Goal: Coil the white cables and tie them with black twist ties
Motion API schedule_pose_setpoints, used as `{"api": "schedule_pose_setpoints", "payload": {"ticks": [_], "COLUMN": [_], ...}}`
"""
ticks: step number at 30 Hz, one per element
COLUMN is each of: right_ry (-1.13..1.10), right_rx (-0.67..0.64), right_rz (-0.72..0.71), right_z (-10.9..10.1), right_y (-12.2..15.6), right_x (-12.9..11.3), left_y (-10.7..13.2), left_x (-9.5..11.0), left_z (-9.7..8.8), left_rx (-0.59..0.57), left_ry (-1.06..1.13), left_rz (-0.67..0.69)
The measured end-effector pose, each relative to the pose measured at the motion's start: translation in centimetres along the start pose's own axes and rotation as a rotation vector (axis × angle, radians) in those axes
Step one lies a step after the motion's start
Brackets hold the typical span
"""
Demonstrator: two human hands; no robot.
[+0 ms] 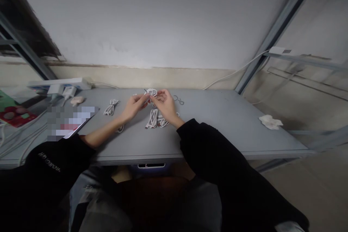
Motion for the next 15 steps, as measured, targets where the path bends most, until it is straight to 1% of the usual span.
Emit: {"api": "schedule_pose_setpoints", "payload": {"ticks": [4,8,10,15], "right_ry": [0.017,0.024,0.02,0.032], "right_rx": [0.042,-0.064,-0.1,-0.127], "right_rz": [0.026,0.086,0.095,0.101], "right_z": [-0.2,0.3,0.6,0.8], "right_y": [0.1,0.4,0.5,0.6], "right_x": [0.2,-0.1,-0.5,-1.2], "left_y": [0.2,0.5,0.7,1.0], "left_x": [0.3,1.0,1.2,1.5], "left_z": [-0.3,-0.5,-0.4,-0.6], "left_rx": [0.03,0.041,0.036,0.053], "left_ry": [-0.107,-0.229,-0.296,-0.426], "left_rz": [0.053,0.074,0.052,-0.02]}}
Point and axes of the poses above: each hand's wrist, its own y-axis away from the middle knuckle, its own z-axis out of the palm, x = y × z, the point moved 5 cm from there along -y, towards the middle knuckle, and after that the axes turned 11 degrees about -x, right-handed, at the moved point
